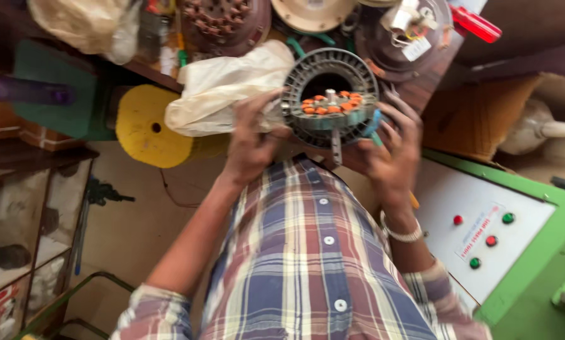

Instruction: The person uses a screwdriver to adjust components within a motor stator. They repeatedly insert small white insulating pieces into slots between copper windings and tap them into place with the screwdriver.

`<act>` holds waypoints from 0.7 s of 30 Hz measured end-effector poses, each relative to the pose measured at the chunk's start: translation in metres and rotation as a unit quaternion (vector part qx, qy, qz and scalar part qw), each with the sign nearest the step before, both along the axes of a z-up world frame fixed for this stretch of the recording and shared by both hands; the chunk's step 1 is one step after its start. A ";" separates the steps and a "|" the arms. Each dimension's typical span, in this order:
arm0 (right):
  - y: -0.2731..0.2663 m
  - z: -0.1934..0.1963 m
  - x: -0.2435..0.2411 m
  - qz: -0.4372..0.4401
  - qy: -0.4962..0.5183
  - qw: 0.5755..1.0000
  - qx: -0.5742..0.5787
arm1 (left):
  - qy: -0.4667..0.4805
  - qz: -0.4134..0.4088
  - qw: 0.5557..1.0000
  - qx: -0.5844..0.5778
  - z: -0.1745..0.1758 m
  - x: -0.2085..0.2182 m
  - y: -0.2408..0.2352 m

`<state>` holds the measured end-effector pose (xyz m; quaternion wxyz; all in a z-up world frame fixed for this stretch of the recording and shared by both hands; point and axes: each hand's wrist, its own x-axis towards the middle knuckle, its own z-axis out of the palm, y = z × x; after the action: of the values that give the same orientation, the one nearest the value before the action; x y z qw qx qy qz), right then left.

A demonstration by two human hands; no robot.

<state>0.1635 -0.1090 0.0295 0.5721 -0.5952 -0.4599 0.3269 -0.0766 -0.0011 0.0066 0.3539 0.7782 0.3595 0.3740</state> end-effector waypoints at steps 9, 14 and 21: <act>-0.041 -0.033 0.034 -0.117 0.012 0.986 -0.118 | 0.329 0.213 0.918 -0.059 -0.124 -0.054 0.017; -0.036 -0.023 0.032 -0.113 -0.004 0.989 -0.091 | 0.299 0.251 0.918 0.074 -0.175 -0.030 0.047; -0.048 -0.030 0.038 -0.178 0.041 0.980 -0.083 | 0.089 0.268 0.959 -0.032 -0.253 -0.037 0.048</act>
<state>0.2012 -0.1572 -0.0004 0.5879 -0.6991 -0.2941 0.2812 -0.1138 0.0468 -0.2467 0.2319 0.6715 0.5970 0.3725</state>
